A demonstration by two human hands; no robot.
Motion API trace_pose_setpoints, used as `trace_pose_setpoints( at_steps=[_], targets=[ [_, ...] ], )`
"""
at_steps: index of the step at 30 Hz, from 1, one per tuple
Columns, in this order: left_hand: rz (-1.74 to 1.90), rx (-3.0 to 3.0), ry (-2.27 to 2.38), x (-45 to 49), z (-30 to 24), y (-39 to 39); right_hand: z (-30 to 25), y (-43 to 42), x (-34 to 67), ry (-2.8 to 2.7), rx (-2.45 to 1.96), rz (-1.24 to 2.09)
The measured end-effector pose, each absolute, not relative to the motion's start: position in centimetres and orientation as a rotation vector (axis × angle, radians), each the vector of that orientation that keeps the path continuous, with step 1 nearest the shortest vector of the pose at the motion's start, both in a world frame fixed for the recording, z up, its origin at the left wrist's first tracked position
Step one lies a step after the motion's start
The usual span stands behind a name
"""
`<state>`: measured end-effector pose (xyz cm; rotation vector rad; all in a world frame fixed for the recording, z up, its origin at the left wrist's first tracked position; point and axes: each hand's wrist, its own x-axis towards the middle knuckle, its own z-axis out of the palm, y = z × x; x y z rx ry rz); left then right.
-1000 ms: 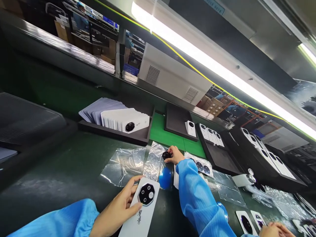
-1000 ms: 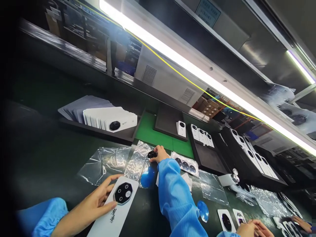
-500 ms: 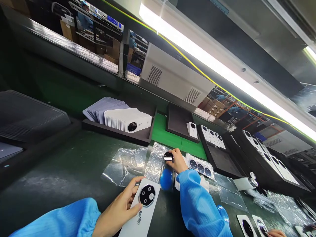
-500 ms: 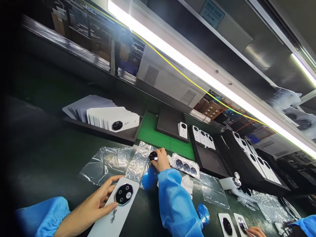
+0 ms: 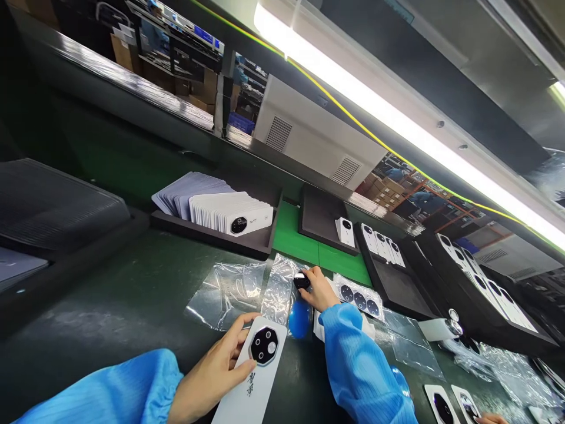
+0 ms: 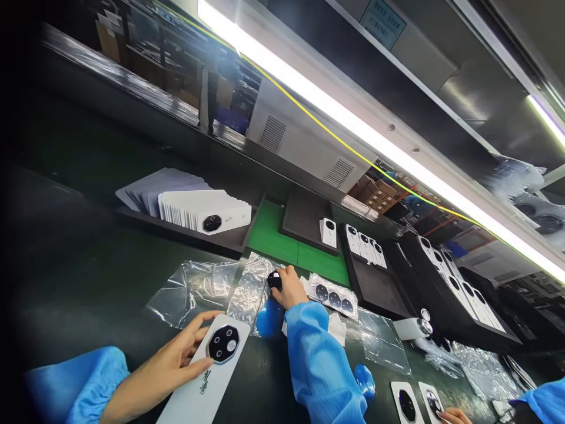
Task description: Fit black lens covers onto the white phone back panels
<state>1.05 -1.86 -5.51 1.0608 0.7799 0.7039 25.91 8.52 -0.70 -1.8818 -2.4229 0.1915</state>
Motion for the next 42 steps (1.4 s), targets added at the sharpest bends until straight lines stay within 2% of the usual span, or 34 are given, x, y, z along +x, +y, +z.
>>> trace_pose_setpoints(
  at_steps=[14,22,31,37,42],
  targets=[
    [0.696,0.859,0.695,0.8,-4.3,-1.4,0.5,8.5,26.8,-2.227,-1.675,0.377],
    [0.693,0.831,0.687,1.0,-3.3,-1.4,3.4,2.3,26.1,-2.027,-1.55,0.423],
    [0.7,0.959,0.724,2.4,-2.9,-0.1,-0.3,-2.7,26.6,-1.59,-1.41,0.779],
    [0.723,0.831,0.687,4.4,-2.7,1.5,-1.5,-3.2,26.8,-1.241,-1.413,0.738],
    [0.665,0.817,0.681,5.0,-1.4,2.8,-1.6,-3.5,27.0,-1.202,-1.412,0.704]
  ],
)
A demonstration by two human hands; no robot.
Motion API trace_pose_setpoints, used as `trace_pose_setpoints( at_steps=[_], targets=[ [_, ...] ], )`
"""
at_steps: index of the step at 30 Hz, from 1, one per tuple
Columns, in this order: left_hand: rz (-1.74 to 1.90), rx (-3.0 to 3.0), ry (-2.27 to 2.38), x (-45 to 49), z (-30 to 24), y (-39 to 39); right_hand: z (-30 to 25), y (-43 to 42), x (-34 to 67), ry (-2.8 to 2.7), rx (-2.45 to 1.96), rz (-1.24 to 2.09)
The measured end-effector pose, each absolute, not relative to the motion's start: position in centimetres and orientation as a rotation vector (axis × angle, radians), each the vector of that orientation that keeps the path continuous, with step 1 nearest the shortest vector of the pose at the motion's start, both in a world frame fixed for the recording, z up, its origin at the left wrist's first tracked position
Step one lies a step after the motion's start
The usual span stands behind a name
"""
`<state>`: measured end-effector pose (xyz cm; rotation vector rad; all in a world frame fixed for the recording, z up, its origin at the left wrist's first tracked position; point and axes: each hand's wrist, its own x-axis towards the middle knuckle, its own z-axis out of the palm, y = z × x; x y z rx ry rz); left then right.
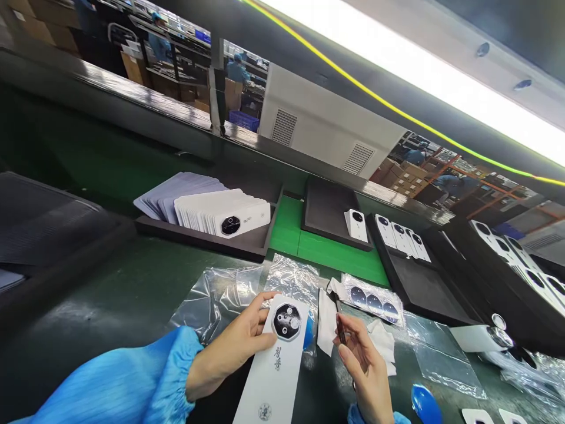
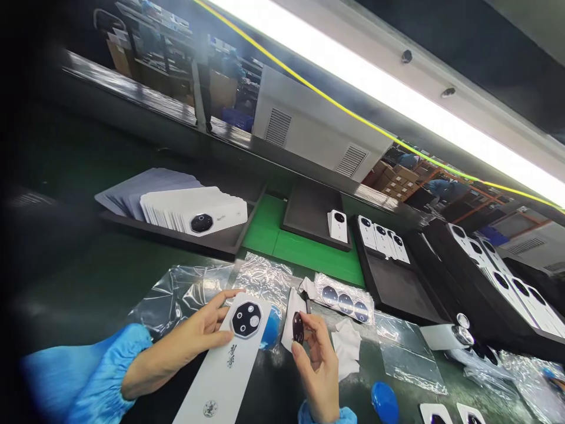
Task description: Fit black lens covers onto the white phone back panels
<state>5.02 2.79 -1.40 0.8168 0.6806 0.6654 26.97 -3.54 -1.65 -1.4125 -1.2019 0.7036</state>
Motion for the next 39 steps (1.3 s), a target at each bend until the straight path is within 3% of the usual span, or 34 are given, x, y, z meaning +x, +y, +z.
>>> trace_pose_setpoints(
  at_steps=[39],
  targets=[
    [0.629,0.791,0.681,5.4,-1.5,4.5,-3.0,-3.4,27.4,-1.313,-1.561,0.559]
  ],
)
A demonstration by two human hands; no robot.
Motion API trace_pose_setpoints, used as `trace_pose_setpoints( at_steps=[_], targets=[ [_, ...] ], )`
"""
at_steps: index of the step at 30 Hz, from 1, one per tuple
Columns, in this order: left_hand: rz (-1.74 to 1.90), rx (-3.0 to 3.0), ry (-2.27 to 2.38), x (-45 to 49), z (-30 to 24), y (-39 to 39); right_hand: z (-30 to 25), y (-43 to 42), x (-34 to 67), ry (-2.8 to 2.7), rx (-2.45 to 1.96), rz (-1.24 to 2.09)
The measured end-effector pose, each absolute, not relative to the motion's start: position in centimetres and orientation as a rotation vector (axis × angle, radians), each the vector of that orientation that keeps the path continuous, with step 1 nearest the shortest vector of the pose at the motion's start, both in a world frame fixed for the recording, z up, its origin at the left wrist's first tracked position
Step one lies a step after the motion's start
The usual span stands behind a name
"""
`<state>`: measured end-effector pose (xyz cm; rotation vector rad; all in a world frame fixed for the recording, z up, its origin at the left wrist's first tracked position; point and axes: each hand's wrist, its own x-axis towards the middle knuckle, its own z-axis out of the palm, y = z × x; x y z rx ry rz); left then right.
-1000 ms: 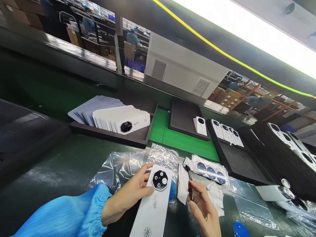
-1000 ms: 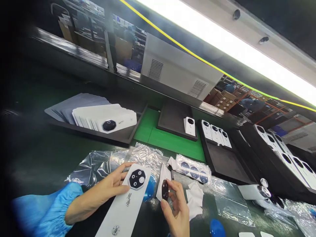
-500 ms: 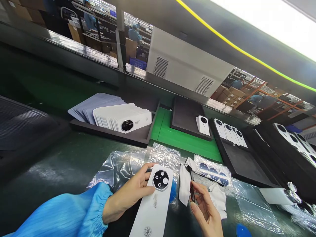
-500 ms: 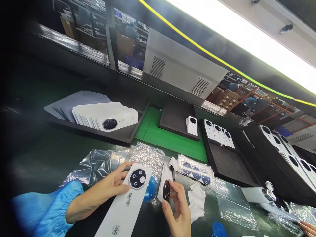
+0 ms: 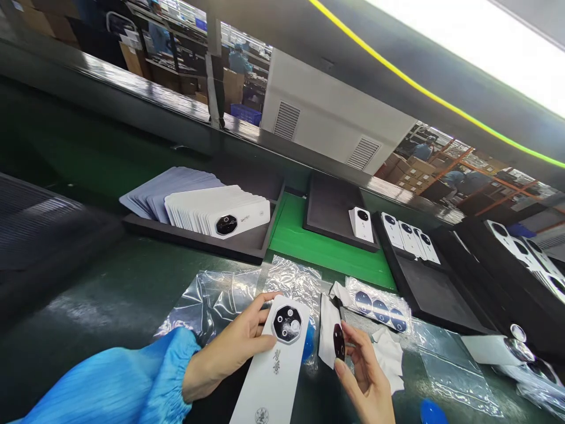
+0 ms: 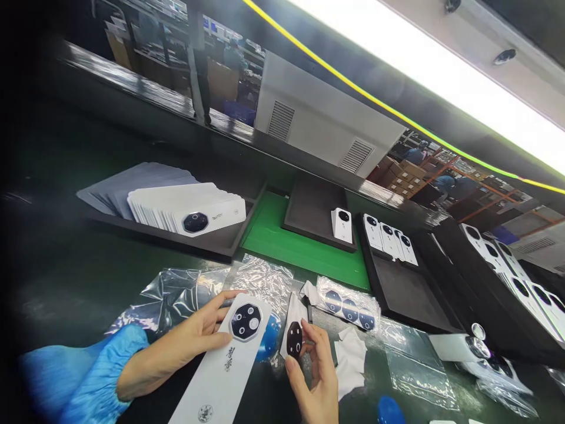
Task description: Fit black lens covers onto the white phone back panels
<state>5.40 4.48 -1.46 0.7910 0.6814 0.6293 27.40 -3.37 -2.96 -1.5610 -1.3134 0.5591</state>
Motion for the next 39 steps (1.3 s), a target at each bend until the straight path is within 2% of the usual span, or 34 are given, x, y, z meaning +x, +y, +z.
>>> trace_pose_setpoints(
  at_steps=[7,14,22,39],
  targets=[
    [0.633,0.773,0.664,5.6,-1.6,4.3,-2.8,-3.2,27.6,-1.391,-1.582,0.484],
    [0.623,0.874,0.613,6.0,-3.1,3.6,-2.5,-2.8,26.1,-1.848,-1.484,0.274],
    [0.592,0.922,0.63,6.2,-3.6,2.7,-4.4,-3.1,24.2,-1.905,-1.463,0.278],
    [0.539,0.932,0.601,6.1,-3.3,2.8,-2.2,-2.6,24.3,-2.103,-1.428,0.221]
  ],
)
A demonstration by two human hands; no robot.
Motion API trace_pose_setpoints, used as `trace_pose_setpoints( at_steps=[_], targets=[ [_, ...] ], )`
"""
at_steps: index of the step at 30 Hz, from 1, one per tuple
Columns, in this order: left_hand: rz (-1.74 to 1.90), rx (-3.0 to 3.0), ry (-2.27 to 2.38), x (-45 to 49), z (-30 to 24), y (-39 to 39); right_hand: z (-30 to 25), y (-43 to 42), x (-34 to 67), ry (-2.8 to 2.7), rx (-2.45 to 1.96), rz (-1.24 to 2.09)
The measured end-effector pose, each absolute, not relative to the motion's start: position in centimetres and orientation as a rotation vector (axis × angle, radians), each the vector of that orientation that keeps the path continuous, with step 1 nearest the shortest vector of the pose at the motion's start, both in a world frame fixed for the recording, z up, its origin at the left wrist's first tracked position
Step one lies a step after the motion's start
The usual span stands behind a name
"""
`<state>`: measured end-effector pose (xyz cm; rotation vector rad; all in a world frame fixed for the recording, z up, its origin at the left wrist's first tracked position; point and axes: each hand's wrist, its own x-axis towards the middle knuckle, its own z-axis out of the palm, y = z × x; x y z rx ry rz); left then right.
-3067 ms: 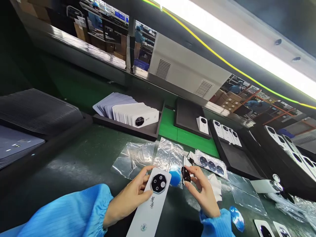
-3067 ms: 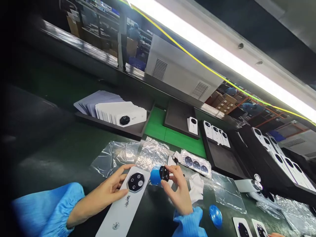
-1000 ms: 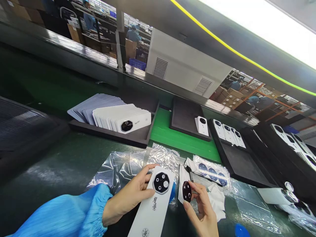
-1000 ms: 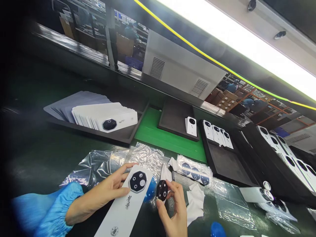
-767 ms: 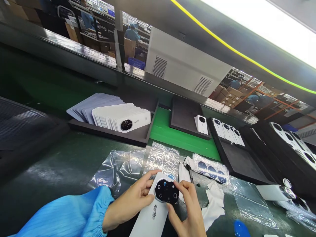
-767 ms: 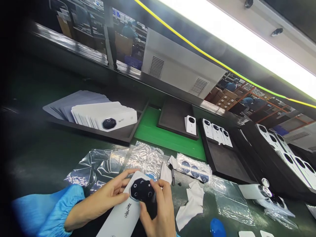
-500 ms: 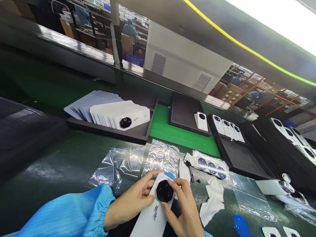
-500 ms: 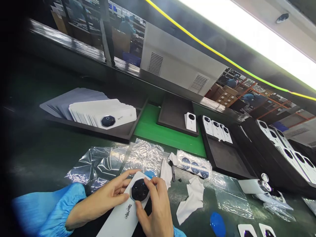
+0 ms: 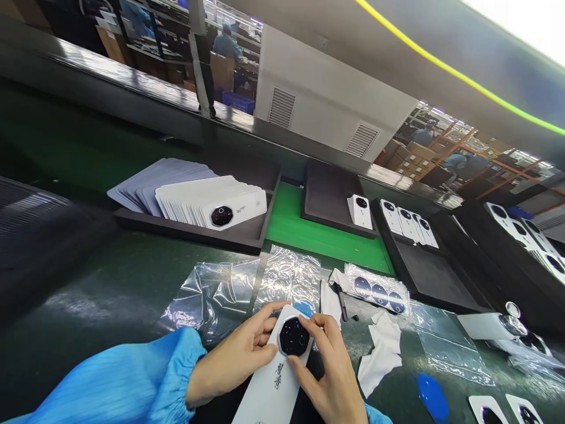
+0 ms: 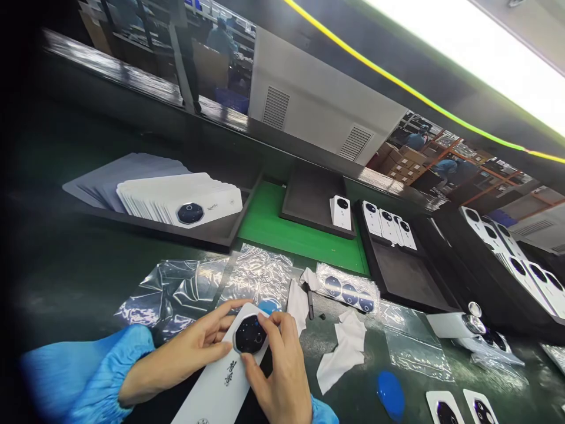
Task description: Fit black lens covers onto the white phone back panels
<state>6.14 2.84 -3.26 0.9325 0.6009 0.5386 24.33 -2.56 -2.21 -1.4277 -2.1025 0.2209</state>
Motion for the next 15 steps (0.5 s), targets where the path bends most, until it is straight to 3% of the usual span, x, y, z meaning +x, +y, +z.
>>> trace_pose_setpoints(
  at_steps=[15],
  targets=[
    [0.528,0.92,0.601,6.14,-3.37,2.87,-1.94,-2.48,24.18,-2.101,-1.44,0.255]
  ],
)
